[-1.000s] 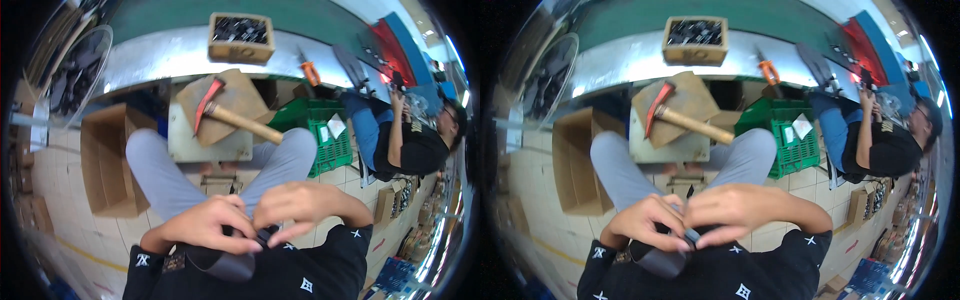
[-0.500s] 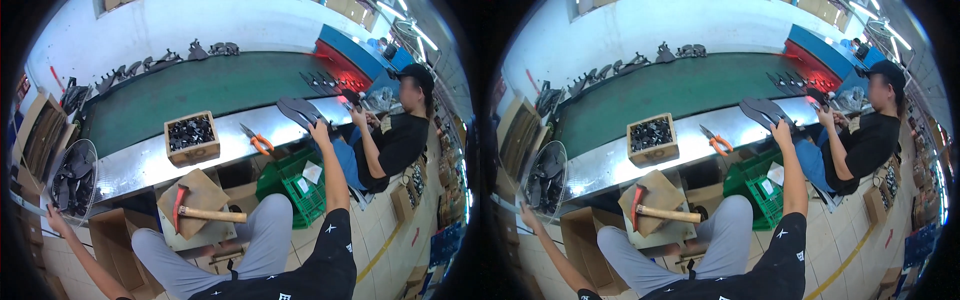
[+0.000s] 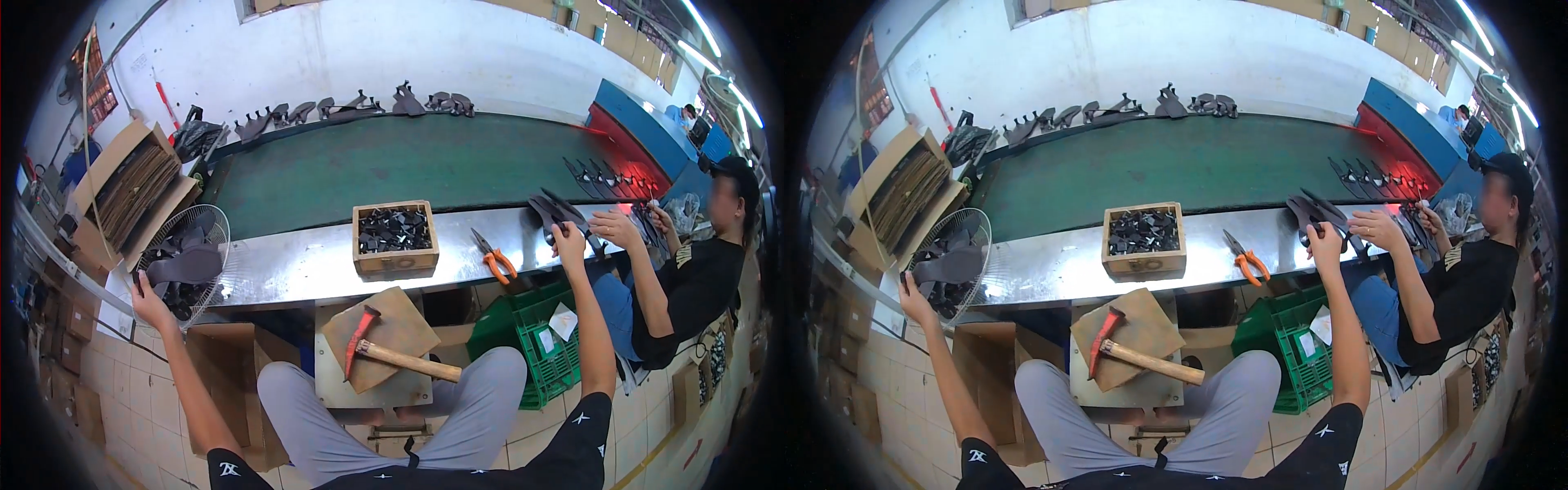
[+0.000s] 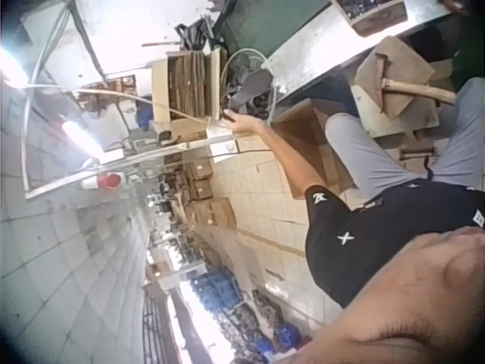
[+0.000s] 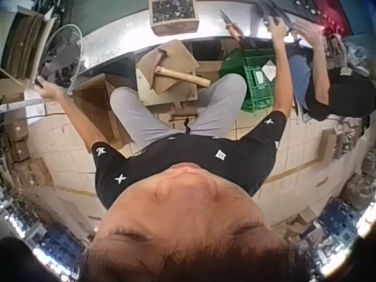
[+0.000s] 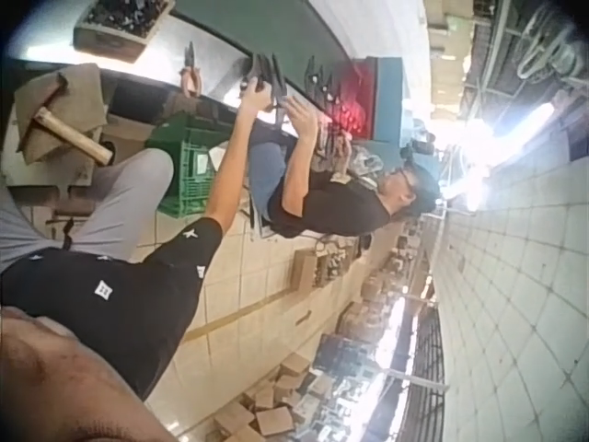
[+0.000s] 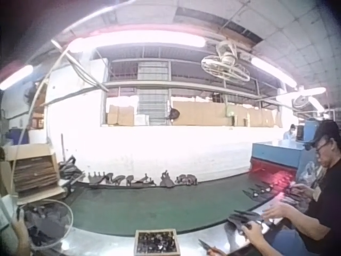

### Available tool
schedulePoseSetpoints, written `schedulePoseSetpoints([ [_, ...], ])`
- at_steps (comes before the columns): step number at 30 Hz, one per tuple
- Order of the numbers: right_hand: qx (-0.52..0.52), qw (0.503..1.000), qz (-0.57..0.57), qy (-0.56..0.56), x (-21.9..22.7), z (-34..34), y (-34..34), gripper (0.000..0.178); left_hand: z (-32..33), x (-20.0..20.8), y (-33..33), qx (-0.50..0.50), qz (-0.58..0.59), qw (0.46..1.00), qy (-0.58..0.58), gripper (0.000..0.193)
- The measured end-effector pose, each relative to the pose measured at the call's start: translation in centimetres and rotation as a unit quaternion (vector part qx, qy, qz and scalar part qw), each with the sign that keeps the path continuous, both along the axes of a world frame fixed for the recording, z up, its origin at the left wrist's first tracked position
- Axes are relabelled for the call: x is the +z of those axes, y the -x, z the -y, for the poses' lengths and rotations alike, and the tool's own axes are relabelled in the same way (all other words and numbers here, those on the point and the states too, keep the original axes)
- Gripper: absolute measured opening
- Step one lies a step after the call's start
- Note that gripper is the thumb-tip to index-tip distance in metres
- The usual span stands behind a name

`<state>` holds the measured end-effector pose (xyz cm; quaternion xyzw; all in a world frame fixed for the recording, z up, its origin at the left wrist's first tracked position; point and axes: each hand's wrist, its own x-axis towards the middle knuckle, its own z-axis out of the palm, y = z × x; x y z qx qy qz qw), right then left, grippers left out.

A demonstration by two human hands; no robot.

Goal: Manually assemble shoe components using a hammer and small nails or tacks at a workstation.

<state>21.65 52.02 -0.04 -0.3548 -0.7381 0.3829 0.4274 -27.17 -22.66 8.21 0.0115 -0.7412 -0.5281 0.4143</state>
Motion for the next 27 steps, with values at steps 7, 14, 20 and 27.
schedulePoseSetpoints([
  [7, 0.206, 0.958, 0.201, -0.02, 9.1, 23.7, 5.6, 0.04, -7.3, 5.9, -12.4, -0.274, 0.0, 0.954, -0.119, 0.029],
  [14, 0.329, 0.836, 0.244, -0.366, 1.4, 38.3, 2.6, 0.071, -16.9, 1.9, -24.8, -0.553, 0.16, 0.811, -0.106, 0.02],
  [20, 0.307, 0.913, 0.216, -0.158, 3.3, 35.9, -1.1, 0.028, -18.8, -0.5, -28.3, -0.522, 0.147, 0.835, -0.095, 0.017],
  [27, 0.269, 0.959, 0.061, 0.065, 5.9, 38.9, -2.4, 0.018, -22.5, -10.0, -27.1, -0.42, 0.024, 0.883, 0.209, 0.023],
])
